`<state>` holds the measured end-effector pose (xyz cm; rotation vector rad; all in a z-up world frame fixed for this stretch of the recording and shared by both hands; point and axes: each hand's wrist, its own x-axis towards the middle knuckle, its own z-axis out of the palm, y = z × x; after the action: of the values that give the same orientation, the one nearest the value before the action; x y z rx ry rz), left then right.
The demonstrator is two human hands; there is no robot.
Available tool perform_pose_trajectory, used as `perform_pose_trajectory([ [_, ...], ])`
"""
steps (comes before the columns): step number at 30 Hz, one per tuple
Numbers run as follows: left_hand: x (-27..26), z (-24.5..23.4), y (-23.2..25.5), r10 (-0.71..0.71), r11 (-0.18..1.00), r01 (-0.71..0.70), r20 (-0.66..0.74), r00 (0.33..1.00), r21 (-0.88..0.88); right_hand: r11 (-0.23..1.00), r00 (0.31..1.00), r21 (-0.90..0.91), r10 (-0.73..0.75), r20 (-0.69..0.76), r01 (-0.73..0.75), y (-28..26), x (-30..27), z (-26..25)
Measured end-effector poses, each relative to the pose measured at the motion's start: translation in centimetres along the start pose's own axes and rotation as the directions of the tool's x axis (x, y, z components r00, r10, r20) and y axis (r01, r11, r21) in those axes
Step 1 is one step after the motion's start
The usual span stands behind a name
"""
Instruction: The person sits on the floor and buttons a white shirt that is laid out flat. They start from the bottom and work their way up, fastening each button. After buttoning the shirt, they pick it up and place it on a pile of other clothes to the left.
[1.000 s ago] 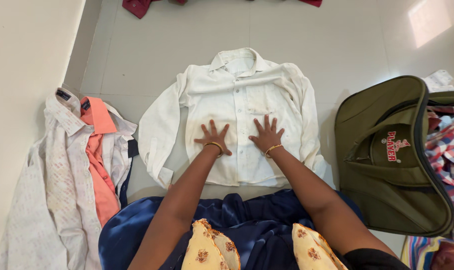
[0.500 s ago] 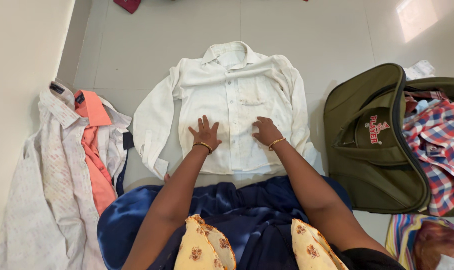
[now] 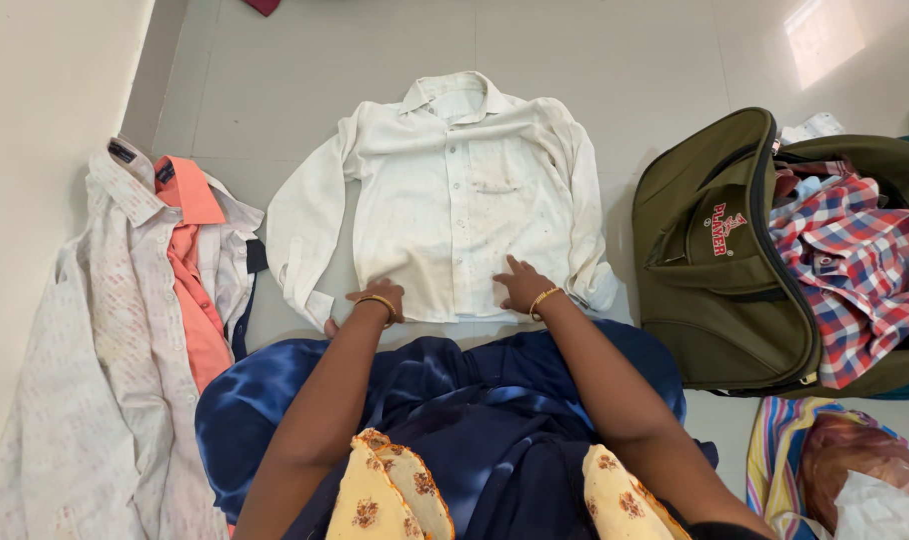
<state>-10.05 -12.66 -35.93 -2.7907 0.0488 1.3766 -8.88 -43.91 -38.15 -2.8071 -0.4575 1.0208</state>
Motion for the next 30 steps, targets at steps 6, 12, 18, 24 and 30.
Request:
perform_pose_trajectory([
  [6, 1.0, 1.6, -1.1, -0.052, 0.998, 0.051, -0.011, 0.999, -0.046, 0.998, 0.997, -0.047, 0.044, 0.059, -0.041, 1.1, -1.5, 2.7],
  [12, 5.3, 3.5, 0.0, 0.211, 0.977, -0.208, -0.24, 0.947, 0.04, 0.998, 0.999, -0.044, -0.049, -0.02, 0.048, 1.5, 0.9, 3.6],
  [18, 5.6, 4.2, 2.5, 0.398, 0.916, -0.401, -0.104, 0.911, -0.008, 0.986, 0.989, -0.105, -0.122, 0.088, 0.131, 2.4, 3.6, 5.1],
  [24, 6.6, 5.2, 3.1, 0.46, 0.887, -0.46, -0.008, 0.888, -0.034, 0.984, 0.955, -0.093, -0.124, 0.269, 0.154, 3.3, 4.9, 6.6],
  [30, 6.8, 5.8, 3.5, 0.46, 0.886, -0.464, 0.179, 0.87, -0.022, 0.96, 0.944, -0.253, -0.031, 0.328, 0.12, 2.1, 4.9, 7.4],
])
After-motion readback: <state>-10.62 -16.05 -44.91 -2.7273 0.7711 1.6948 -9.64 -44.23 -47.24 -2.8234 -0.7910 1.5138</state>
